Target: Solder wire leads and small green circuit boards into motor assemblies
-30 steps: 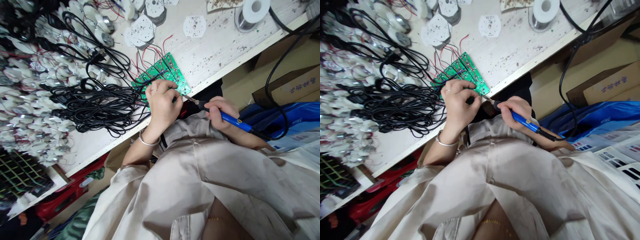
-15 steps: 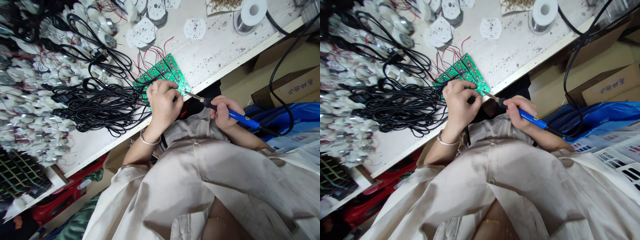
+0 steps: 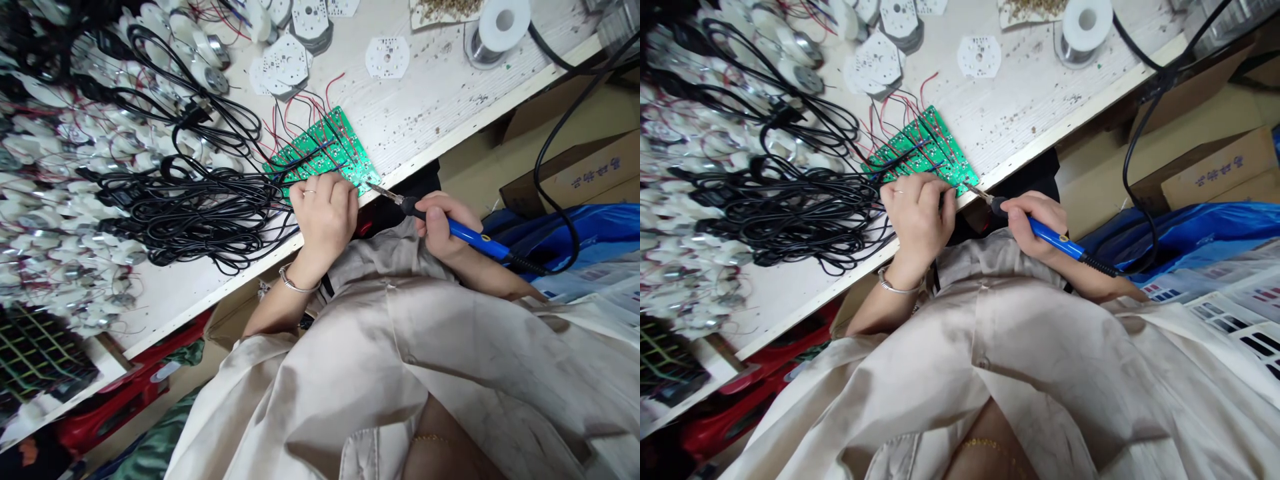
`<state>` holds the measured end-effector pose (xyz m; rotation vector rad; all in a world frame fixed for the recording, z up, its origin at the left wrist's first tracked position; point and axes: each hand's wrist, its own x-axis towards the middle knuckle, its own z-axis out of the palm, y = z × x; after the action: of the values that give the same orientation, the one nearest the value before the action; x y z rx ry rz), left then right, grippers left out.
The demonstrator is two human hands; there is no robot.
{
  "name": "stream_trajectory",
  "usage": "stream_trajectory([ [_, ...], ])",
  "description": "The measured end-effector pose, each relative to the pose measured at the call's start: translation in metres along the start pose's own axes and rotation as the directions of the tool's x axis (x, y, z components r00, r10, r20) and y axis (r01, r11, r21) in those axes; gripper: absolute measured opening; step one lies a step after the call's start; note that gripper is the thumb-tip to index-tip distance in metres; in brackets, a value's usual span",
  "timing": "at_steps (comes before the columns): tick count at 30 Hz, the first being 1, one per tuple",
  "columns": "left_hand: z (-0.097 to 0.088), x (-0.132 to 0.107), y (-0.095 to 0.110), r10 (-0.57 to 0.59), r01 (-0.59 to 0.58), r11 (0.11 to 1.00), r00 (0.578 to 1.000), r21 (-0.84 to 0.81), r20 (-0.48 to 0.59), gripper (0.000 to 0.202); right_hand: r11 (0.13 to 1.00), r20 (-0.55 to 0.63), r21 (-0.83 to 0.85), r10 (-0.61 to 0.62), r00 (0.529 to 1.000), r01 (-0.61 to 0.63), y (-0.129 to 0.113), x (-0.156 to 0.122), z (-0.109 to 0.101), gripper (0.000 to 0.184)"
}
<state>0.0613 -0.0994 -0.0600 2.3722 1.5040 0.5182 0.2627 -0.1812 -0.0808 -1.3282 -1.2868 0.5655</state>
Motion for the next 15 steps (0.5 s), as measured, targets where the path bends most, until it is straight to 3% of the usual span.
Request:
stream_trajectory([
  [5,0.001,-0.002,0.001,-0.044,0.044,0.999,0.999,-0.020,0.019,0.021,0.993,0.030,-0.076,-0.085,0.996,0.087,-0.019,0.009,-0.001,0.014],
  [11,0.011,-0.004,-0.002,-0.018,0.018,1.000,0.997,0.008,-0.076,0.021,0.995,0.057,-0.102,-0.015,0.998,0.021,-0.018,0.007,-0.002,0.012],
  [15,0.009,-0.003,-0.003,-0.020,0.019,1.000,0.998,-0.012,-0.058,0.019,0.996,0.062,-0.089,0.020,0.998,-0.014,-0.020,0.007,0.000,0.011],
])
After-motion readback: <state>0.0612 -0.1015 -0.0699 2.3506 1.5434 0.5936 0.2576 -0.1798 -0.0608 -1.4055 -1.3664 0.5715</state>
